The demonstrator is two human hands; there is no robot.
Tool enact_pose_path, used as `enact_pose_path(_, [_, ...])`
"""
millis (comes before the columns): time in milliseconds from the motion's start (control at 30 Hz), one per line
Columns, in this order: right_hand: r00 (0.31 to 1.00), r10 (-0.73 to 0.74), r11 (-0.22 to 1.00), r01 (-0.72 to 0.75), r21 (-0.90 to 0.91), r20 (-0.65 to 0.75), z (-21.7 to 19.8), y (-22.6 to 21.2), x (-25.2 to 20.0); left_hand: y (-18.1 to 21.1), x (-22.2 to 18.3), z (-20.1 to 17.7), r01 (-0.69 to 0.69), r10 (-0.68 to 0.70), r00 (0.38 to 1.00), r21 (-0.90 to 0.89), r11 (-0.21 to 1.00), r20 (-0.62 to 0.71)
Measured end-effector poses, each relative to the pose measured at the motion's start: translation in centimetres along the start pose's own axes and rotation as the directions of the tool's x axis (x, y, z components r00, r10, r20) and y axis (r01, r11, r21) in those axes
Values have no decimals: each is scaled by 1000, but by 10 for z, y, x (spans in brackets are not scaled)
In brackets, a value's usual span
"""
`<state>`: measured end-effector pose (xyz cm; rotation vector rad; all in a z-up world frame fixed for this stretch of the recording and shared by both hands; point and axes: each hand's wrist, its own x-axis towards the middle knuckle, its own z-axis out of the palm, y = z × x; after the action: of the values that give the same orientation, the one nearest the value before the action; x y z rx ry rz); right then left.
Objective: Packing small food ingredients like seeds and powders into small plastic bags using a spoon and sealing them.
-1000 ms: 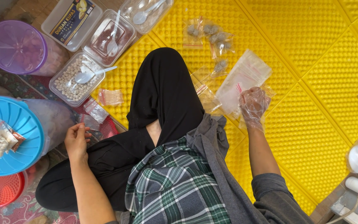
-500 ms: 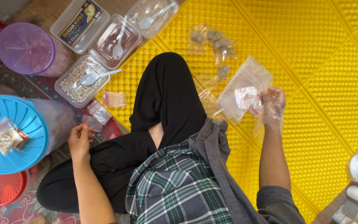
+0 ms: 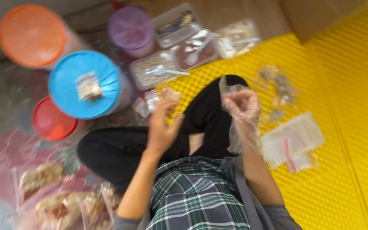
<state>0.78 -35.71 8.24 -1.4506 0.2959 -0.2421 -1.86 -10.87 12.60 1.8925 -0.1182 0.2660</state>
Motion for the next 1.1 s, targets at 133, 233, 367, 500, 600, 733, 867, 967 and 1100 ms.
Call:
enact_pose_path(133, [973, -75, 994, 91, -61, 220, 74, -46, -26, 35, -6, 2, -26, 24, 999, -49, 998, -41])
enact_pose_path(233, [940, -118, 991, 134, -27, 319, 96, -62, -46, 39, -14, 2, 79, -112, 984, -223, 972, -141])
enact_pose_path(367, [880, -144, 980, 189, -57, 453, 107, -81, -64, 36, -26, -3, 175, -308, 932, -504, 846, -193])
enact_pose_path(500, [878, -135, 988, 154, -4, 460, 125, -119, -87, 24, -39, -7, 177, -378, 910, -662, 729, -172])
enact_pose_path(600, [863, -174, 979, 205, -14, 475, 125, -107, -87, 17, -45, -7, 185, -416, 898, -731, 656, -146])
enact_pose_path(733, [862, -146, 981, 191, -44, 485, 125, -119, -91, 16, -49, -4, 196, -431, 893, -753, 628, -127])
enact_pose_path(867, [856, -148, 975, 211, -73, 496, 124, -119, -92, 24, -47, -5, 206, -448, 885, -754, 623, -129])
enact_pose_path(967, [849, -146, 971, 221, -90, 508, 125, -124, -93, 25, -46, -4, 210, -450, 883, -742, 637, -136])
enact_pose_path(1100, [841, -145, 962, 243, -125, 521, 123, -123, -93, 24, -45, -6, 212, -451, 883, -746, 631, -131])
